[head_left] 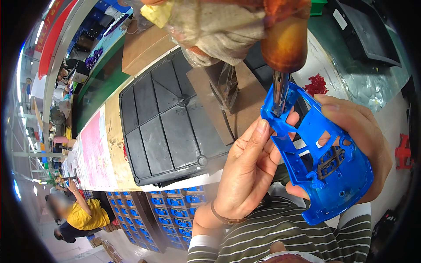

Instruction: The person inserts small plastic pieces into toy car shells by hand and melts them into place using a heated soldering tool.

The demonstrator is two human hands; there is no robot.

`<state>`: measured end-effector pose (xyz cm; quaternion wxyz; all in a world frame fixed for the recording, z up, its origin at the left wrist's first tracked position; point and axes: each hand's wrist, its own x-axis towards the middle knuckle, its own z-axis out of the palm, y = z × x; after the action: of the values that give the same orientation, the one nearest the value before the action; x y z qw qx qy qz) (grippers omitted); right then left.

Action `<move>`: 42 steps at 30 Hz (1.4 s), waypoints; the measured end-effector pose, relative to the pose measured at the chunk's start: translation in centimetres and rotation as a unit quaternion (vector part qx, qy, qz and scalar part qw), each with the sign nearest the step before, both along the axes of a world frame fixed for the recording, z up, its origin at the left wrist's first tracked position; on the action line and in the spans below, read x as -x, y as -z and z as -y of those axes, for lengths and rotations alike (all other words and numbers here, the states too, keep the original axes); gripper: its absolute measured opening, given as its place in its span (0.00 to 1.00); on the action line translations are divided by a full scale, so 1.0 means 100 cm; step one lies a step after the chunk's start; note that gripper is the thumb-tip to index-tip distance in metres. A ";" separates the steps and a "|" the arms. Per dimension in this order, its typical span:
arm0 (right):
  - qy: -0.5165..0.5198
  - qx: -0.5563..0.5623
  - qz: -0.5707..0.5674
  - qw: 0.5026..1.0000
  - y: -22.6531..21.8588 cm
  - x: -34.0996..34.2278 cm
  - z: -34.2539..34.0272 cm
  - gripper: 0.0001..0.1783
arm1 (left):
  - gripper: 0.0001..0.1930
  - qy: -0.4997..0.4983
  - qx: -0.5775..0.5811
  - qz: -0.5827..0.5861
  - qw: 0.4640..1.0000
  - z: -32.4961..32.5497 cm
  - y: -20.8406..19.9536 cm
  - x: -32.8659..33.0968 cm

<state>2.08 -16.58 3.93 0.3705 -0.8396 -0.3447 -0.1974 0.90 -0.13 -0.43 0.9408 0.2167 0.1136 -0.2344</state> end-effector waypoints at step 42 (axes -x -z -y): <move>-0.096 -0.166 -0.264 0.945 0.072 0.138 -0.039 0.32 | 0.19 0.250 0.104 0.126 0.954 -0.067 0.104 0.120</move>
<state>-11.76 -12.67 -3.29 0.5995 -0.7512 -0.2759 0.0135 -11.05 6.58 -10.80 0.8761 0.1672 -0.0882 -0.4435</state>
